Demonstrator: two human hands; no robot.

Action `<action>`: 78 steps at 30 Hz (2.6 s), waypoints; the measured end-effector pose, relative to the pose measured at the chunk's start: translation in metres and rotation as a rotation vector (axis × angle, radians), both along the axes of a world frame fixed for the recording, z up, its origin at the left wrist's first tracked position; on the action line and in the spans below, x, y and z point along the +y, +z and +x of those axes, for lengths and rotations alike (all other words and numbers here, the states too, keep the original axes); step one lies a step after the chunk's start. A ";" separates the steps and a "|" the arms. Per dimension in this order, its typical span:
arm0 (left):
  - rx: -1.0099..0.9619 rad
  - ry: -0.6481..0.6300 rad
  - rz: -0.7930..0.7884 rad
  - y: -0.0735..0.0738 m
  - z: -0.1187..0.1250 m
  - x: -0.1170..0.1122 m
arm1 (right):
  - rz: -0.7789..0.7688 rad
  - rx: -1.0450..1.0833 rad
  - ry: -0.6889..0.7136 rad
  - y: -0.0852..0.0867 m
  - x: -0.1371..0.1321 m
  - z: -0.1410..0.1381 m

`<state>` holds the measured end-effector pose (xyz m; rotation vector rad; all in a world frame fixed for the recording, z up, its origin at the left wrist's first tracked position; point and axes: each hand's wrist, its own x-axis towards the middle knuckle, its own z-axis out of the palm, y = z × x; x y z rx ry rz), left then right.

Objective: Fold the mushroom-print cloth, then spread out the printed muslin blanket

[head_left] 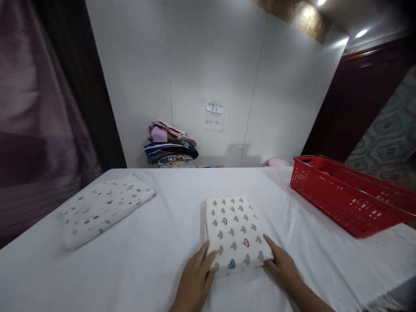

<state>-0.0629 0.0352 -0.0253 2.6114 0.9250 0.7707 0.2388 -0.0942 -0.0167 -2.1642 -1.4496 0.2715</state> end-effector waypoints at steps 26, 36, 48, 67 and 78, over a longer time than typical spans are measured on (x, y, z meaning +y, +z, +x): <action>-0.116 0.216 -0.296 0.060 0.011 -0.022 | 0.060 -0.197 0.216 0.032 -0.008 0.003; -0.191 0.573 -0.594 0.066 0.055 0.021 | -0.207 -0.281 0.446 0.064 0.040 -0.035; -0.132 0.596 -0.604 0.062 0.064 0.046 | -0.186 -0.137 0.399 0.072 0.103 -0.036; -0.129 0.586 -0.468 0.056 0.077 0.027 | -0.189 -0.440 0.343 0.037 0.117 -0.047; -0.413 0.565 -0.674 0.043 0.068 0.046 | -0.165 -0.442 0.345 0.034 0.118 -0.047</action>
